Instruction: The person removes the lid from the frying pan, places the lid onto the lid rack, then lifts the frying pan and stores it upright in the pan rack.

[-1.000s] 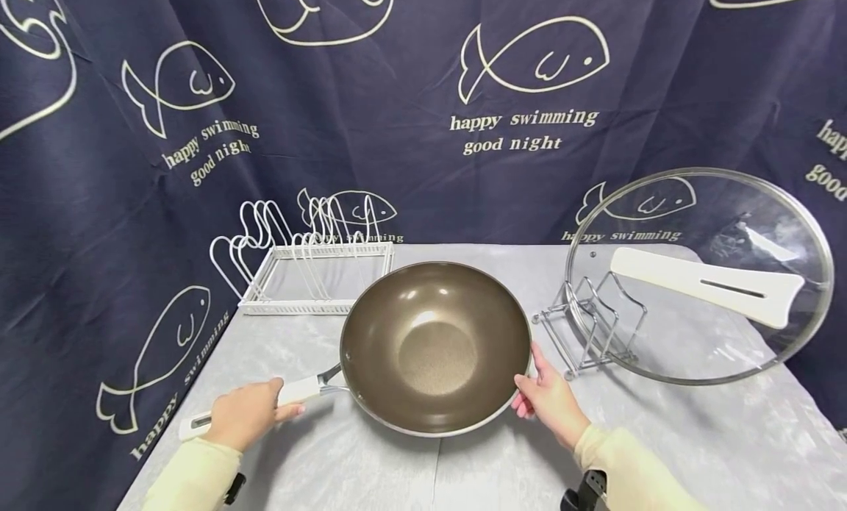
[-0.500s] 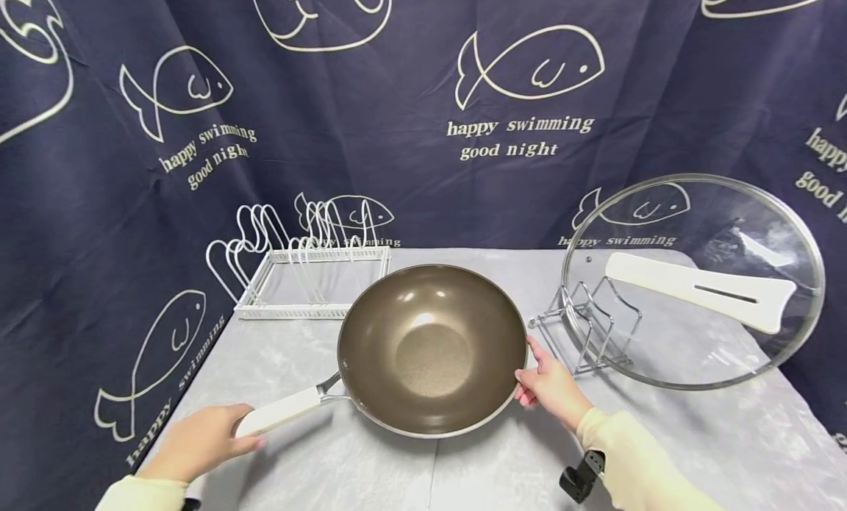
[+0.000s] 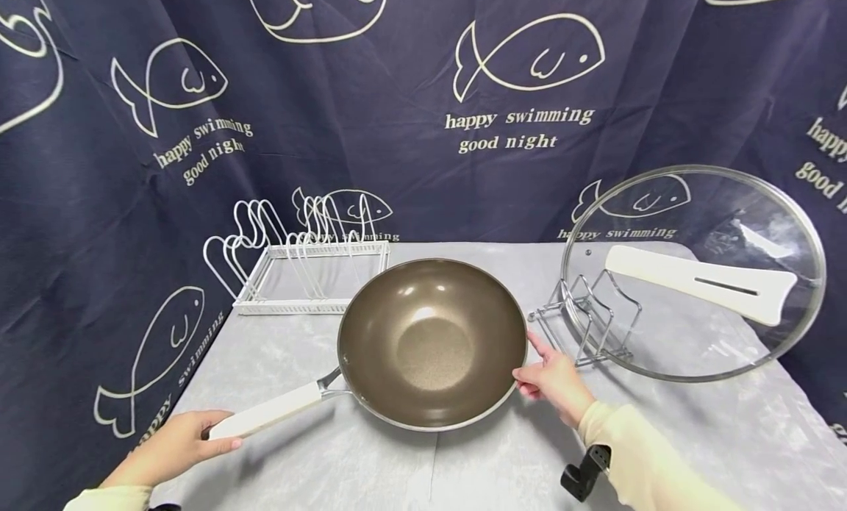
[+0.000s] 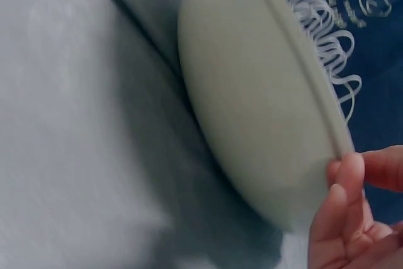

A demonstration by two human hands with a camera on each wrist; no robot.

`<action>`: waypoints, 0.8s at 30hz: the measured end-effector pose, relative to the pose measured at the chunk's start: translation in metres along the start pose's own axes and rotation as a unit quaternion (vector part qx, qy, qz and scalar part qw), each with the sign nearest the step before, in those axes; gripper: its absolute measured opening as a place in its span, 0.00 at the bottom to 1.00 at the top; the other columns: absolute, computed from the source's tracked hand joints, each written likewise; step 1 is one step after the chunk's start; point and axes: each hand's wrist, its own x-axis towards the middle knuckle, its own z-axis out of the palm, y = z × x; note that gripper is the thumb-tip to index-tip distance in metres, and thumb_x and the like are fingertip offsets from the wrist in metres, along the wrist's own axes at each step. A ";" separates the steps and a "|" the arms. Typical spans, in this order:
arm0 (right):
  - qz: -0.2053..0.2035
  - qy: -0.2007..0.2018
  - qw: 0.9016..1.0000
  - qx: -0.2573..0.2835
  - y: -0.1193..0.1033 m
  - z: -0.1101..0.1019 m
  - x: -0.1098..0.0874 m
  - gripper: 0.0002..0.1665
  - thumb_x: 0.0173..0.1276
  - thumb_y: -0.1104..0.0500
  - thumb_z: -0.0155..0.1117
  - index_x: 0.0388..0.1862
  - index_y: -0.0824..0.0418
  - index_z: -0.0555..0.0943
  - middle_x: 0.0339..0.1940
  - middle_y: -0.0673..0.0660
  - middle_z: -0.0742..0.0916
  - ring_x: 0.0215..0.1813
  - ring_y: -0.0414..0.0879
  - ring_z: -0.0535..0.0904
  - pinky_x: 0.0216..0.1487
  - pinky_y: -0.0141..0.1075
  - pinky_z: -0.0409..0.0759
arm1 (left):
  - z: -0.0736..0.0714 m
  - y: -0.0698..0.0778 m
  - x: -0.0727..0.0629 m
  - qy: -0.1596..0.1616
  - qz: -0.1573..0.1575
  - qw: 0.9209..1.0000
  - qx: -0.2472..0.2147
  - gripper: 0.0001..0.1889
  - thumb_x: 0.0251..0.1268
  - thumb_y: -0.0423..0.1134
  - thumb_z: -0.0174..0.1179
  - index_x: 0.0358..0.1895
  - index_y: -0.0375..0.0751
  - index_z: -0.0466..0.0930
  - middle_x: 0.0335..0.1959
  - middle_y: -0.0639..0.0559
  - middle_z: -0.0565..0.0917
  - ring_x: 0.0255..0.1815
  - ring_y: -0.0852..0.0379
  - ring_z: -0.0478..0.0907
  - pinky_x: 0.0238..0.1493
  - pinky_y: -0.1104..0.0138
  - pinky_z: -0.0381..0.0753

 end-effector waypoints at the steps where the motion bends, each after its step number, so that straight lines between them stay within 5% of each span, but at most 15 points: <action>1: 0.004 -0.002 1.000 0.003 0.000 0.003 -0.002 0.54 0.59 0.74 0.58 0.76 0.66 0.38 0.18 0.52 0.81 0.17 0.37 0.75 0.23 0.30 0.77 | 0.000 0.000 0.000 0.000 0.003 1.000 -0.003 0.10 0.52 0.39 0.69 0.36 0.41 0.83 0.18 0.72 0.61 0.20 0.75 0.57 0.19 0.74 0.59; 8: 0.019 -0.025 0.999 0.018 0.002 0.012 -0.009 0.63 0.58 0.74 0.58 0.75 0.59 0.25 0.17 0.52 0.82 0.16 0.36 0.75 0.21 0.28 0.76 | -0.003 0.006 0.006 -0.009 0.007 1.000 -0.009 0.08 0.52 0.40 0.68 0.34 0.42 0.82 0.17 0.73 0.62 0.19 0.75 0.57 0.18 0.75 0.59; 12: 0.020 -0.025 0.999 0.020 0.002 0.009 -0.004 0.62 0.58 0.75 0.57 0.75 0.59 0.24 0.17 0.52 0.82 0.16 0.36 0.75 0.20 0.28 0.76 | -0.008 0.010 0.014 -0.056 -0.014 0.997 -0.042 0.10 0.54 0.39 0.67 0.36 0.38 0.82 0.17 0.71 0.65 0.16 0.74 0.58 0.15 0.75 0.61; 18: 0.026 -0.032 0.999 0.013 -0.002 0.000 0.002 0.62 0.59 0.75 0.57 0.75 0.59 0.24 0.17 0.53 0.83 0.15 0.36 0.76 0.19 0.28 0.76 | -0.020 0.018 0.029 -0.165 -0.085 0.974 -0.133 0.13 0.58 0.41 0.65 0.41 0.34 0.80 0.16 0.60 0.70 0.08 0.68 0.63 0.04 0.71 0.66; 24: 0.035 -0.046 0.998 0.001 -0.008 -0.009 0.010 0.61 0.59 0.75 0.56 0.74 0.60 0.23 0.15 0.53 0.82 0.15 0.36 0.76 0.19 0.28 0.76 | -0.024 0.024 0.040 -0.199 -0.106 0.962 -0.155 0.13 0.58 0.43 0.65 0.39 0.37 0.80 0.18 0.54 0.73 0.13 0.63 0.69 0.06 0.72 0.66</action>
